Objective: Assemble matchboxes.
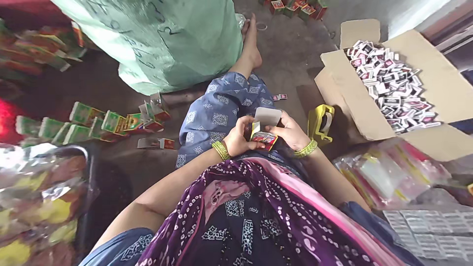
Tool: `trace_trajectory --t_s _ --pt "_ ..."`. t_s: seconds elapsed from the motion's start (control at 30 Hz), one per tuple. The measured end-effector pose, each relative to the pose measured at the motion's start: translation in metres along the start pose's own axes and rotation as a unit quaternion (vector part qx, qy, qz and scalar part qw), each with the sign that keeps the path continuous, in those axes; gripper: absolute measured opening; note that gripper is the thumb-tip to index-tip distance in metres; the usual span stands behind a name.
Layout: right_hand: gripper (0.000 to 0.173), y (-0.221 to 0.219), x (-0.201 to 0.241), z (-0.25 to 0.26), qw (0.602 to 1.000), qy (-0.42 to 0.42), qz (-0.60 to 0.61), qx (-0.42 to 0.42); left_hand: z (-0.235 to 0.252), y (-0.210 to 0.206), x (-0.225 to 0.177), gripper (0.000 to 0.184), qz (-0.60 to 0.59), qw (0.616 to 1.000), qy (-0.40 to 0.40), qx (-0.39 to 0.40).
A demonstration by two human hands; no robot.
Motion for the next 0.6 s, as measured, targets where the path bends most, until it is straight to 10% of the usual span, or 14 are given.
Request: trace_trajectory --t_s 0.17,0.6 --pt "0.016 0.005 0.003 -0.006 0.983 0.17 -0.061 -0.041 0.0 0.003 -0.003 0.074 0.035 0.999 -0.035 -0.02" --pt "0.02 -0.015 0.034 -0.025 0.799 0.394 -0.453 -0.032 0.003 0.002 0.001 0.092 -0.037 0.999 -0.009 -0.015"
Point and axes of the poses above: each hand's wrist, its own z-axis towards the middle knuckle, its own y-axis out of the back of the hand, x = y × z, the point moved 3 cm from there along z, towards the middle knuckle, and after that the axes turned 13 degrees about -y, right-handed, at the moved point
